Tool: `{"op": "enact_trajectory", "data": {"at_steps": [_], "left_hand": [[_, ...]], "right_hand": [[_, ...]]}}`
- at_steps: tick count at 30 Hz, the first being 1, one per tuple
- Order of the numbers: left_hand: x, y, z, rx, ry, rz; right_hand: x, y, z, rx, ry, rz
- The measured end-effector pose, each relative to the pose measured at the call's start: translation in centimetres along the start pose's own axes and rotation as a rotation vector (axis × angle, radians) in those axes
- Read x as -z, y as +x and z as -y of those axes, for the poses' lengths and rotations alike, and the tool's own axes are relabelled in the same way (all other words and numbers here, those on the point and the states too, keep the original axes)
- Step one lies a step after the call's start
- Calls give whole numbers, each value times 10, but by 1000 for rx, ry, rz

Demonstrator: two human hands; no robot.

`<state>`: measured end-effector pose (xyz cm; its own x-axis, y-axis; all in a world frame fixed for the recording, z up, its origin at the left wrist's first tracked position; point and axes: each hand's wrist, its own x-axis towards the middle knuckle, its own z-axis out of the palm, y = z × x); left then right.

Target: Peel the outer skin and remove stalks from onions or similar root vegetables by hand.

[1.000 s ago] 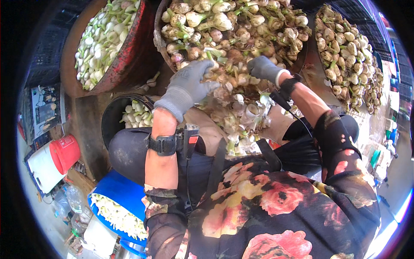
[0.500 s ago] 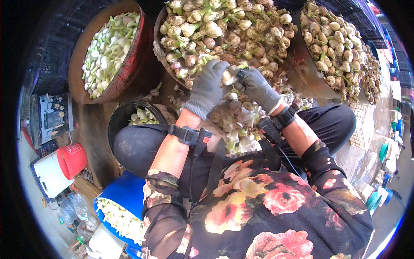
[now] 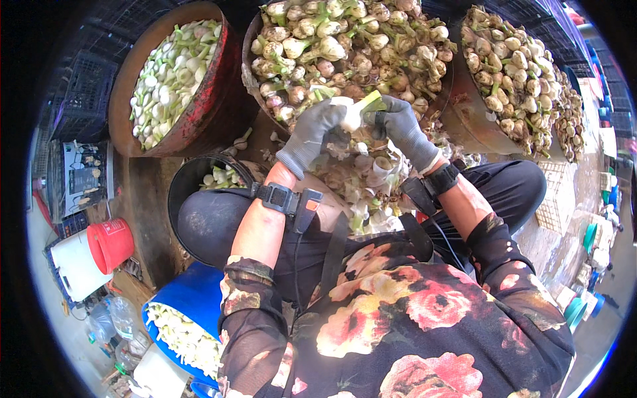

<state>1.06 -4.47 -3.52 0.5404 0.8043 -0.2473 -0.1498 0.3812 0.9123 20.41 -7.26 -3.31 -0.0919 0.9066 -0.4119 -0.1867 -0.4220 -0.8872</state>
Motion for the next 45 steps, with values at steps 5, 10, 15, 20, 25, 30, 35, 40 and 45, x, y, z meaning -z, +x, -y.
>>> {"op": "enact_trajectory", "data": {"at_steps": [5,10,15,20,25,30,35,40,45], "left_hand": [[-2,7,11,-73,3,-143],[0,7,7,-22,109,-256],[6,2,-1,-16,440,-381],[12,12,11,-357,871,-390],[15,12,17,-17,575,-288],[11,1,-7,-125,130,3],[4,-3,-16,-194,40,-25],[0,5,-3,-133,304,-172],[1,2,1,-177,436,-127]], "right_hand": [[-5,9,-8,203,-95,-1],[-5,4,-10,73,215,141],[3,-3,-6,661,-841,117],[-8,6,-16,26,175,54],[11,1,-21,362,-864,174],[37,0,-26,-1,246,65],[36,-3,-10,74,119,89],[-5,-4,-2,179,-525,-22],[-12,2,-2,-29,-379,-89]]}}
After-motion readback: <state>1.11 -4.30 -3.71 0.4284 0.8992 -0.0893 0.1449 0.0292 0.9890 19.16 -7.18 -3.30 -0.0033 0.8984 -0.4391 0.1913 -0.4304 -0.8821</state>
